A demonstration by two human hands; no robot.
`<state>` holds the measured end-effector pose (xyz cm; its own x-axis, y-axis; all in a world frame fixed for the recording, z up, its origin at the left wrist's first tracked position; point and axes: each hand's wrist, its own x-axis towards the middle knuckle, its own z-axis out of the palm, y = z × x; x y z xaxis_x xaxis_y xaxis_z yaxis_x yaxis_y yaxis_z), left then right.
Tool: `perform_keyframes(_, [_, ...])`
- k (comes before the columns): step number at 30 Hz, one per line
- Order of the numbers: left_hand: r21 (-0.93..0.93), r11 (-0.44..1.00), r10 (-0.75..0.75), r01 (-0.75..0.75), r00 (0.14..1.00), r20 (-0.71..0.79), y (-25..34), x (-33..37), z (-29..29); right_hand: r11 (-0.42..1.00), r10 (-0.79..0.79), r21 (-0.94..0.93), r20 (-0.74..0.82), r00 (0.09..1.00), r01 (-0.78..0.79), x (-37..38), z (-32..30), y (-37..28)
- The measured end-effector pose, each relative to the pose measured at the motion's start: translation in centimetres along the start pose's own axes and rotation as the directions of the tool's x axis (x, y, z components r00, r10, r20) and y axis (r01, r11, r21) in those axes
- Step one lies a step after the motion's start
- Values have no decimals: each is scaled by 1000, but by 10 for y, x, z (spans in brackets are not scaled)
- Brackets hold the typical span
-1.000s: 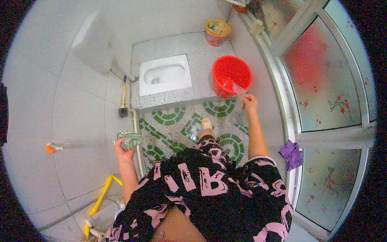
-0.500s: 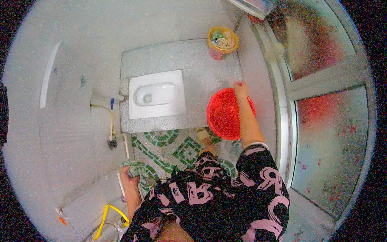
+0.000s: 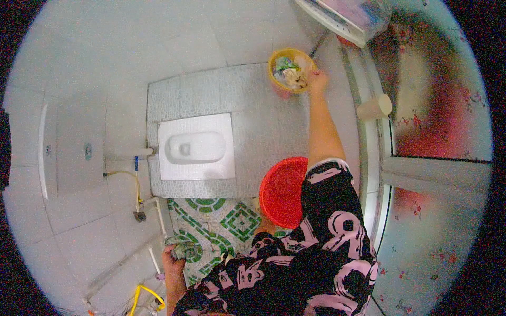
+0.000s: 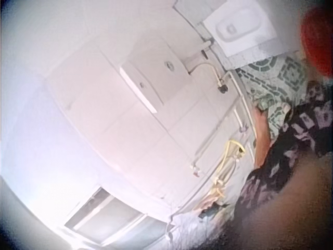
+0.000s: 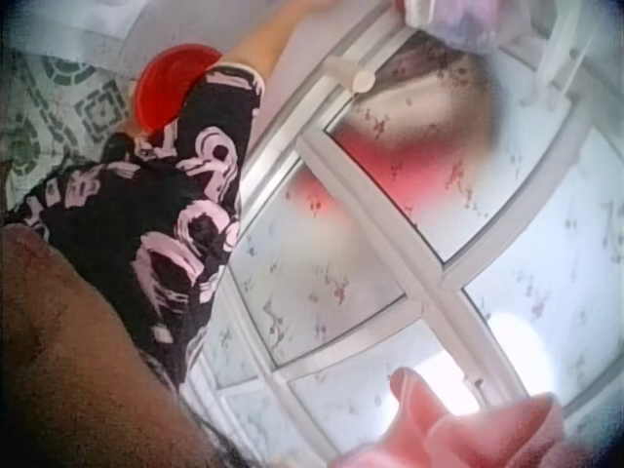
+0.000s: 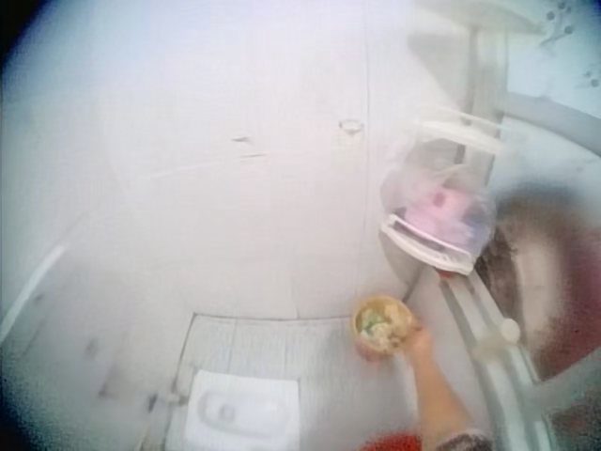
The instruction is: The person washes a cloth in a basin, scrubs a plastic basin and a bathroom sink by hand with the cloth, and then rinses both with water.
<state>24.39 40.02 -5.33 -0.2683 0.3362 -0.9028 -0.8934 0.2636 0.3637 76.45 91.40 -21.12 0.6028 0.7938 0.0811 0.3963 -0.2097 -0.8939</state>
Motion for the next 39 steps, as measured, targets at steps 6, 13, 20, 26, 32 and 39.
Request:
perform_keyframes(6, [24,999,-44,45,997,-63,-4,3,10,999,-15,43,11,1000,15,28,7,47])
perform_keyframes(13, [106,991,91,-85,994,-58,-13,-28,5,874,359,71,574,736,-481,-172,-12,46])
perform_keyframes(20, [-161,967,192,-198,980,-55,-8,-71,-69,878,237,107,750,618,-467,-386,-32,88])
perform_keyframes(26, [-499,827,209,-260,965,-155,-6,-107,-216,621,401,-209,913,77,-755,-510,-23,-45])
perform_keyframes(32, [-693,569,260,-442,896,-359,-67,-206,-439,705,373,-324,926,-59,-631,-663,-23,-95])
perform_keyframes(39, [-673,67,121,-736,676,-727,-205,-337,-641,766,394,-532,832,-390,-361,-895,-29,-115])
